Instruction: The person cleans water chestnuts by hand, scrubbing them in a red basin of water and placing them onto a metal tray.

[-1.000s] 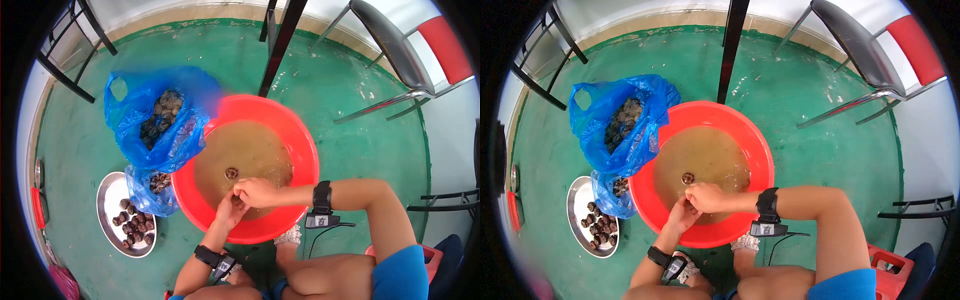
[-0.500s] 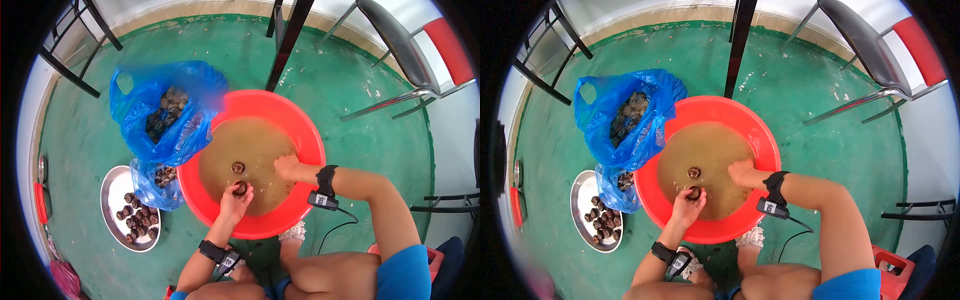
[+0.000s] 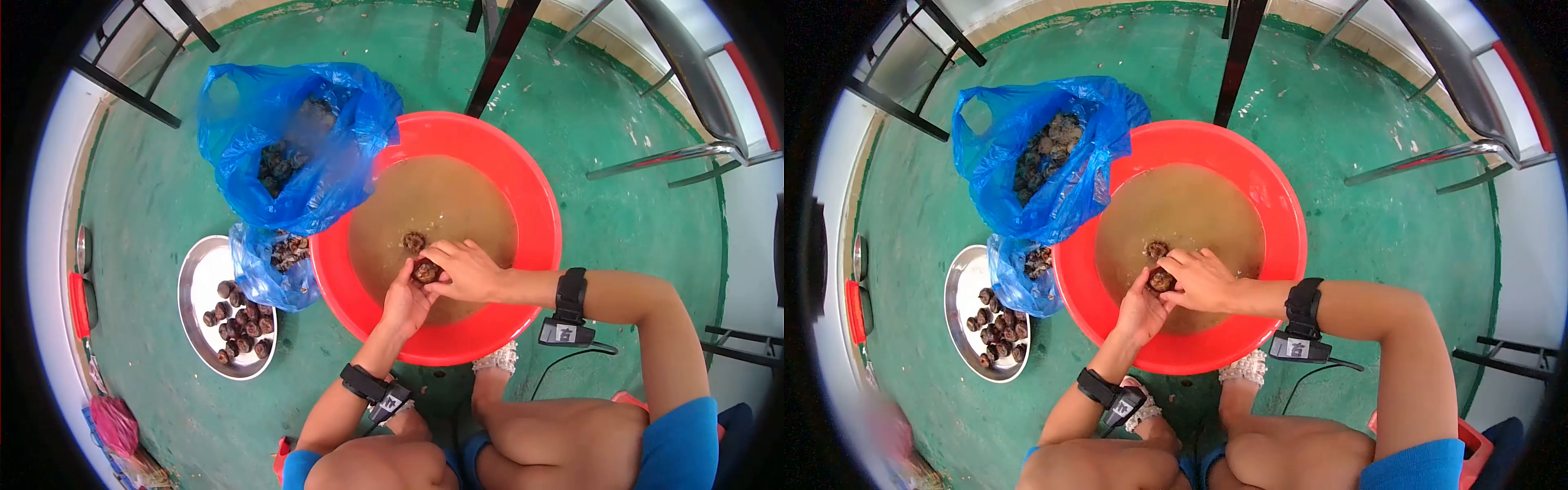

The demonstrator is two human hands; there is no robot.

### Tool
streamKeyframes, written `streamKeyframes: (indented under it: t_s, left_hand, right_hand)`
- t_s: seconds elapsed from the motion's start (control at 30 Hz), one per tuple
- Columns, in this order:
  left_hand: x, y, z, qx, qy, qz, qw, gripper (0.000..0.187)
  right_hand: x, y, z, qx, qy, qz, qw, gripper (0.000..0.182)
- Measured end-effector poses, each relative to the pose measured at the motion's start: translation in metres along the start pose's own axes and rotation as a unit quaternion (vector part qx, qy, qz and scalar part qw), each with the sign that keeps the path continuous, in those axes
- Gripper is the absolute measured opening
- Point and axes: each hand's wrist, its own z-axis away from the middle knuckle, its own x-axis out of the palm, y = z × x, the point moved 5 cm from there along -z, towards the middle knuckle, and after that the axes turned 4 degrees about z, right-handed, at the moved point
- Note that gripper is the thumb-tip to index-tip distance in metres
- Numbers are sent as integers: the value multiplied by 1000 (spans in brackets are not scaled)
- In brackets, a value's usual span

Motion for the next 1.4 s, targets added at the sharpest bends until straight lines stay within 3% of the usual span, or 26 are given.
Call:
streamKeyframes:
  t_s: [0.17, 0.33, 0.4, 0.63, 0.73, 0.8, 0.87, 0.93, 1.03, 1.23, 1.27, 1.4]
  left_hand:
    - [7, 5, 4, 25, -6, -76, 997, 41]
    - [14, 6, 9, 36, -27, -83, 996, 36]
    - [18, 8, 11, 88, -25, -141, 986, 36]
    - [20, 9, 10, 140, -70, -138, 978, 46]
    - [18, 10, 10, 148, -73, -133, 977, 47]
    - [16, 11, 9, 124, -54, -28, 990, 47]
    - [16, 11, 8, 93, -77, -33, 992, 47]
    - [20, 11, 10, 63, -100, -39, 992, 47]
    - [18, 10, 11, 100, -54, -64, 991, 47]
    - [15, 12, 9, 115, -80, -8, 990, 47]
    - [14, 12, 9, 129, -49, -20, 990, 43]
    - [14, 13, 8, 133, -36, -58, 989, 33]
  right_hand:
    - [-10, 1, 0, -36, 39, -35, 998, 44]
    - [-12, 2, -2, 9, -3, -26, 1000, 42]
    - [-14, 1, -2, -4, 17, -42, 999, 42]
    - [-18, 0, 3, -84, 75, -62, 992, 38]
    - [-19, 0, 2, -66, 66, -66, 993, 37]
    - [-24, -3, 2, -85, 103, -55, 989, 35]
    - [-27, -6, 5, -98, 135, -51, 985, 34]
    - [-25, -3, 2, -59, 112, -91, 988, 36]
    - [-27, -4, 2, -89, 108, -154, 978, 37]
    - [-27, -6, 6, -67, 105, -155, 980, 32]
    - [-27, -7, 5, -67, 105, -155, 980, 32]
    - [-27, -7, 2, 8, 67, -220, 973, 29]
